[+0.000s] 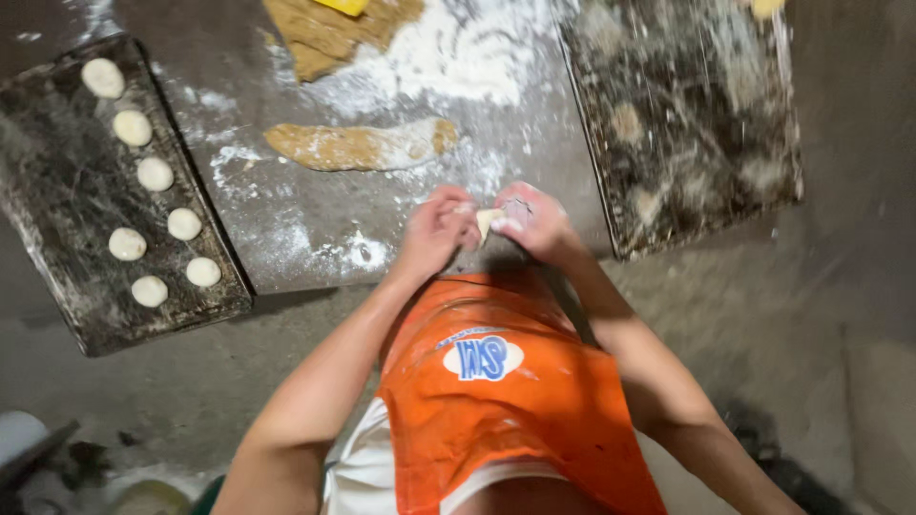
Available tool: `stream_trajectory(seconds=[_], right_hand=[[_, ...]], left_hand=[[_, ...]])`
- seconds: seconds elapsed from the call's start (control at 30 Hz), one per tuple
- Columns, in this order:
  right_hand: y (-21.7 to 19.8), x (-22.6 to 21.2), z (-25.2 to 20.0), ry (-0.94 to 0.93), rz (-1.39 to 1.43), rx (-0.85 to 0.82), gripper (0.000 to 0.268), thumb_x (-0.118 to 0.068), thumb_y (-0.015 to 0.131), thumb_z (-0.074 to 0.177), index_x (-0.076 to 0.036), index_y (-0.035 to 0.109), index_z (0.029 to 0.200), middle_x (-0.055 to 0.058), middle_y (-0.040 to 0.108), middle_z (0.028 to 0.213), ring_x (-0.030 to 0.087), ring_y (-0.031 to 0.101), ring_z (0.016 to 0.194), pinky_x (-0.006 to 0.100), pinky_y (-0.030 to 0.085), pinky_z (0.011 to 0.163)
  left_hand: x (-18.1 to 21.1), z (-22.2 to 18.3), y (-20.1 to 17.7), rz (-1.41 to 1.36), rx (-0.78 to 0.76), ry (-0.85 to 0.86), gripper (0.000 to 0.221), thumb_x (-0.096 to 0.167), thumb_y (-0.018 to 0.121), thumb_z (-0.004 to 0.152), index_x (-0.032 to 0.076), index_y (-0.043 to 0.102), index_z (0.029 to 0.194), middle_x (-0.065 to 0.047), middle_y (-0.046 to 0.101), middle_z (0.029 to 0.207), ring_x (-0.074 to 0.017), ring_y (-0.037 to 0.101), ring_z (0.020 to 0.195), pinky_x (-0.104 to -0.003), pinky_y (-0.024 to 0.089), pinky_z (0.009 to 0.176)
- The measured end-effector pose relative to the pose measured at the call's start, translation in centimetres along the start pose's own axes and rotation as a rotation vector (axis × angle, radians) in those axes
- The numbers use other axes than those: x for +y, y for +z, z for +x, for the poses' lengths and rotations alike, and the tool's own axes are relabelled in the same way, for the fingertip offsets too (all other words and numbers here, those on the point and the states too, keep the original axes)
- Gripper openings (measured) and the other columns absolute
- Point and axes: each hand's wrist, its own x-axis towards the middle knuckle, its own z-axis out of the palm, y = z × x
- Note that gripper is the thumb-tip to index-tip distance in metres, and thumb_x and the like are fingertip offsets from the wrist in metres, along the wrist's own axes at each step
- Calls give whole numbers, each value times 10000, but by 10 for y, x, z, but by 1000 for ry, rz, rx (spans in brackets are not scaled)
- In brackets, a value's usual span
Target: The person portions and shapes pieces of dough by hand on a floured work surface, placing the rounded dough balls onto metal baking trays.
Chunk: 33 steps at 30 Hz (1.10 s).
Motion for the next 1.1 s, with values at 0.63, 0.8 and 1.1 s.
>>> stream_trajectory(seconds=[0.63, 0.8, 1.1], right_hand=[[-1, 5, 160, -457, -616, 129, 290, -88, 720, 888, -69, 725, 1178, 185, 670, 1266, 387, 631, 1192, 445, 491, 1036], [44, 17, 146, -447, -493, -25, 312, -79, 739, 891, -35, 710, 1199, 198, 676, 1158, 384, 591, 1175, 464, 470, 1053], [62, -10, 119, -541, -741, 114, 530, -100, 742, 728, -11, 695, 1249, 266, 652, 1202, 441, 571, 1120, 481, 481, 955]], left_hand=[[36, -60, -47, 854, 440, 511, 423, -15, 698, 659, -2, 637, 1078, -219, 660, 1081, -442, 645, 977, -429, 548, 846], [44, -68, -58, 795, 234, 754, 389, 2, 686, 665, 40, 614, 1046, -213, 645, 1047, -453, 641, 1000, -451, 550, 858], [74, -62, -98, 1000, 245, 382, 311, 72, 707, 756, 50, 642, 1059, -185, 649, 1070, -466, 644, 934, -540, 521, 762]])
